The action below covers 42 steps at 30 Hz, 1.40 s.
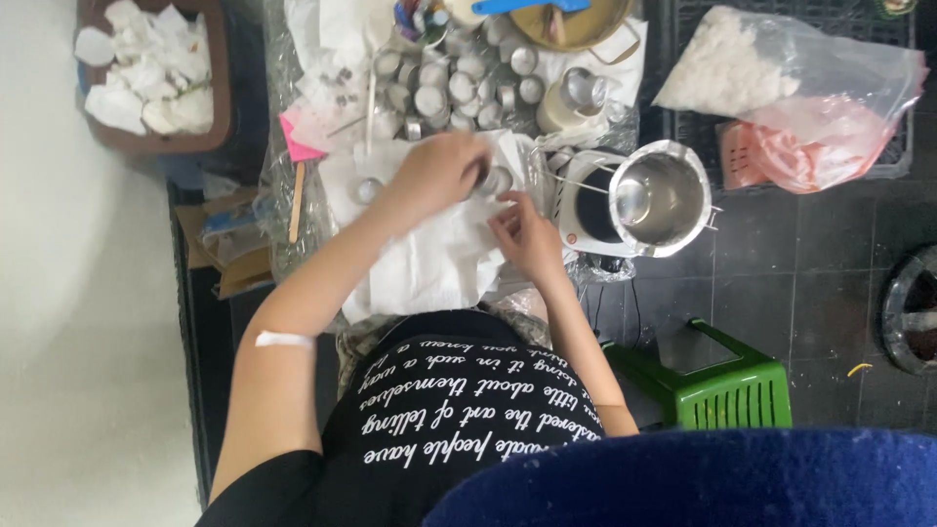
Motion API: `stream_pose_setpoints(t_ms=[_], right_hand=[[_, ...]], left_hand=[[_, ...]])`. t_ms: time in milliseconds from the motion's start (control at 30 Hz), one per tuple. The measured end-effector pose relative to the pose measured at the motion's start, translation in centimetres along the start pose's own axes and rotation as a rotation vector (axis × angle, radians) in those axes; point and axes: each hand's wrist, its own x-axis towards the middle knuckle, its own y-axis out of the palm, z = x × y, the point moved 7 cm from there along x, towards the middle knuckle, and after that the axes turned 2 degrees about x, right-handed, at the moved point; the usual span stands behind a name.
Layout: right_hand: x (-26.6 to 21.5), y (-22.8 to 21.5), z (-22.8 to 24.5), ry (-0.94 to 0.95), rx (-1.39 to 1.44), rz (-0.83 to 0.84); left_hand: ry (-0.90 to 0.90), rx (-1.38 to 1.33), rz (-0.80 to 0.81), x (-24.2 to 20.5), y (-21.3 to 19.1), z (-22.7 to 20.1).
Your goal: Cleaning small metal tins with a paper towel and arranging them on a tray for candle making.
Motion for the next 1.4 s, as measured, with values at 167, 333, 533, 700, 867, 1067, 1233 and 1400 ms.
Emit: stream_pose_setpoints(t_ms=[167,333,533,700,867,1067,1233,1400], right_hand=[[-1.6,-1.4,4.9,-0.243,-0.031,0.058],[-2.5,-0.7,2.7,-0.32,-0.097,0.034],[-2.9,-1.2,1.8,-0.27,-0.117,0.038],[-3.1,-1.5,3.2,-0.309,-0.133,0.011],[-3.8,-2.6,2.6,-0.242,-0.122,0.019],[-4.8,-3.3,4.5,-0.273,-0.163,0.132],[-5.1,-3.1,4.6,-0.238,-0.233,0.141],[-5.6,-3.1,4.4,-0.22,-0.244,0.152]], left_hand=[[-0.24,-0.035,0.081,-8.1,6.3,0.4],[-0.289,-0.192,-0.071,-9.4,5.8,-1.6],[-0.359,-0.252,-0.045,-9.9,7.2,-0.3],[-0.319,-0.385,-0.014,-9.5,7.7,-0.9],[-0.395,-0.048,0.023,-10.1,3.3,-0.8],[-0.316,0.227,0.081,-12.2,4.7,-1.6],[-0.233,0.23,0.027,-11.0,4.6,-2.1],[-0.09,0.317,-0.059,-5.2,3.5,-1.7]])
